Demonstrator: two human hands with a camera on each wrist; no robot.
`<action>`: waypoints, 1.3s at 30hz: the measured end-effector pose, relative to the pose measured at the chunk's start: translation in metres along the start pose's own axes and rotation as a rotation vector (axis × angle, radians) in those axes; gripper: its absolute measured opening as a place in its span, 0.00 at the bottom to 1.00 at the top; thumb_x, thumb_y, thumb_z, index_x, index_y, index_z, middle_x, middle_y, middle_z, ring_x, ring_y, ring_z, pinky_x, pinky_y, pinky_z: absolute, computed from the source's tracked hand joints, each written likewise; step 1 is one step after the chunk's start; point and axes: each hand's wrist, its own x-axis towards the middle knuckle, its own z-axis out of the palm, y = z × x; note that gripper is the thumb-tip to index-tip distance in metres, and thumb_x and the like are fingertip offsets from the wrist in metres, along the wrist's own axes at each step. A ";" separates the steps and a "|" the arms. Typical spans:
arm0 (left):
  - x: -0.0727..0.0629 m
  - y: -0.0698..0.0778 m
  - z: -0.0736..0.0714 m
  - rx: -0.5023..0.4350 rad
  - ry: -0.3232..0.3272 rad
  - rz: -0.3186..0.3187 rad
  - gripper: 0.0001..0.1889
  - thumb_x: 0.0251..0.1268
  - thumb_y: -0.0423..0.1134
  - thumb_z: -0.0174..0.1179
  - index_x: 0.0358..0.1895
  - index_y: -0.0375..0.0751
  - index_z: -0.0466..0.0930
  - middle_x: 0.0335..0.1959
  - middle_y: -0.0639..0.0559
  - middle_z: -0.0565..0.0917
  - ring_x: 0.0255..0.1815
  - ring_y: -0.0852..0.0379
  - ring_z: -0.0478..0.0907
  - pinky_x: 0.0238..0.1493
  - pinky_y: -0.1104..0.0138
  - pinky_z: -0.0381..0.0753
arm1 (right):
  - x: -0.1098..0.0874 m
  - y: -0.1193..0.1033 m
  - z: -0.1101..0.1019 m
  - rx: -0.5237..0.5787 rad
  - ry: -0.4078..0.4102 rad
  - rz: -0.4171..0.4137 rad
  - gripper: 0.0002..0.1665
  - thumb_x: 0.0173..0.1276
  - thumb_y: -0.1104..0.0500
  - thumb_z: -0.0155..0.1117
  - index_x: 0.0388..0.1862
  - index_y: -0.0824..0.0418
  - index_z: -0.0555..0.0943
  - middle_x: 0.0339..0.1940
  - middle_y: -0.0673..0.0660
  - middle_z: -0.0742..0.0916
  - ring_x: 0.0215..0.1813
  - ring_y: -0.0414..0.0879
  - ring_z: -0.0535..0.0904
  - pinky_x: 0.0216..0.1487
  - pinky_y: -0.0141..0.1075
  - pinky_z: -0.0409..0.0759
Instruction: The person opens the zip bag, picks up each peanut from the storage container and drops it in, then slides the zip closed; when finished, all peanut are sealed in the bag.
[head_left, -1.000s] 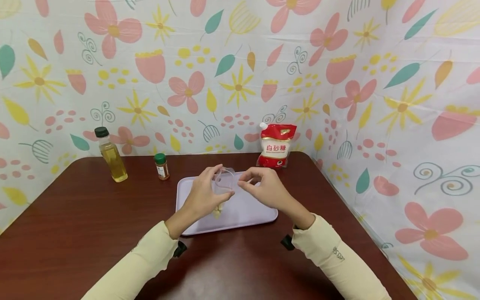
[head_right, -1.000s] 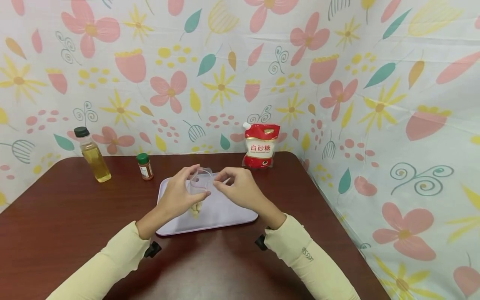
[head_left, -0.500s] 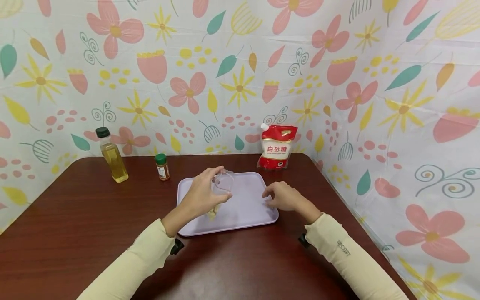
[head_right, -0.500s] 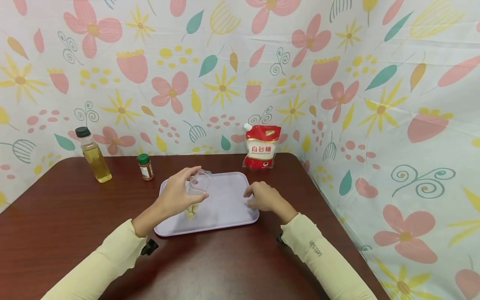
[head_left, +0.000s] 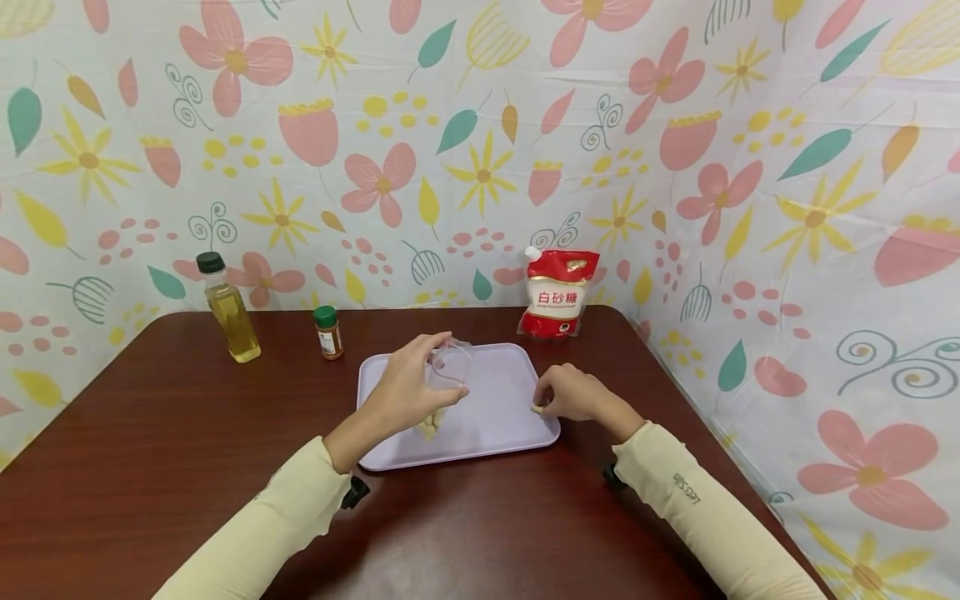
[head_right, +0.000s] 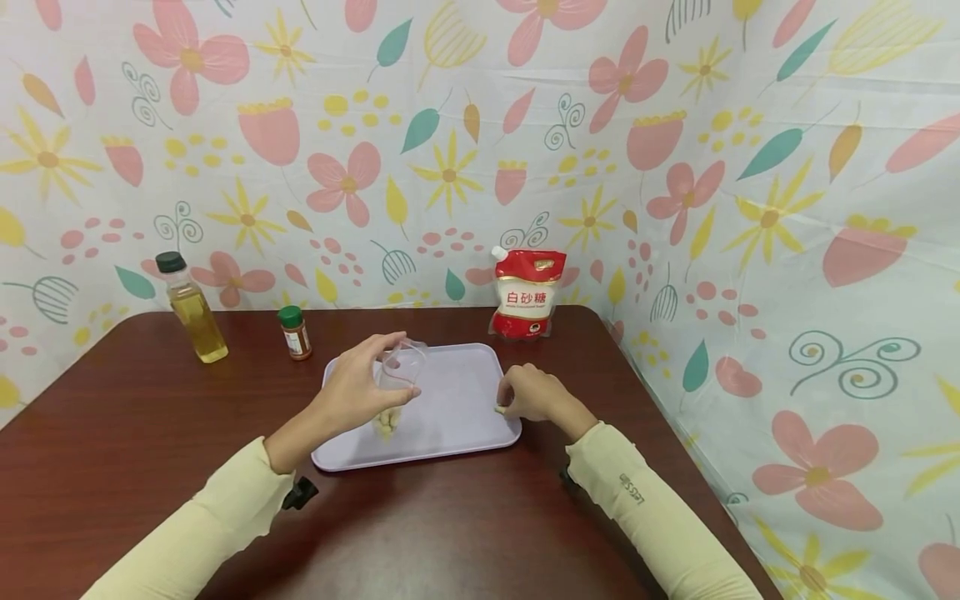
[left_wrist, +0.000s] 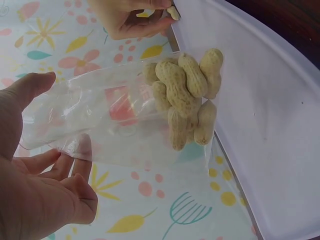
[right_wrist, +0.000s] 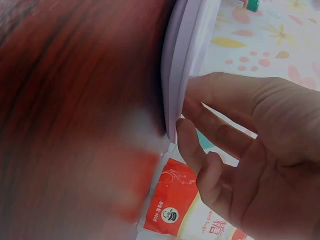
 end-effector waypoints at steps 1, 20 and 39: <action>0.000 0.000 0.000 -0.003 0.000 0.000 0.40 0.47 0.43 0.78 0.66 0.35 0.72 0.53 0.46 0.81 0.46 0.51 0.76 0.46 0.58 0.78 | 0.000 -0.001 0.000 0.010 0.002 -0.009 0.06 0.55 0.60 0.78 0.31 0.52 0.88 0.28 0.45 0.84 0.31 0.41 0.77 0.33 0.39 0.78; -0.001 -0.001 0.003 -0.009 -0.017 -0.019 0.41 0.47 0.43 0.78 0.66 0.35 0.72 0.55 0.47 0.79 0.46 0.52 0.77 0.46 0.59 0.79 | -0.008 -0.074 -0.035 0.307 0.461 -0.340 0.05 0.56 0.61 0.78 0.31 0.56 0.89 0.27 0.46 0.87 0.26 0.41 0.77 0.23 0.34 0.76; -0.002 -0.005 0.007 -0.046 0.159 0.031 0.45 0.47 0.39 0.79 0.70 0.36 0.66 0.54 0.45 0.82 0.42 0.51 0.77 0.39 0.59 0.77 | -0.010 -0.136 -0.047 0.362 0.191 -0.393 0.08 0.65 0.54 0.71 0.40 0.54 0.90 0.30 0.44 0.87 0.28 0.46 0.80 0.29 0.35 0.79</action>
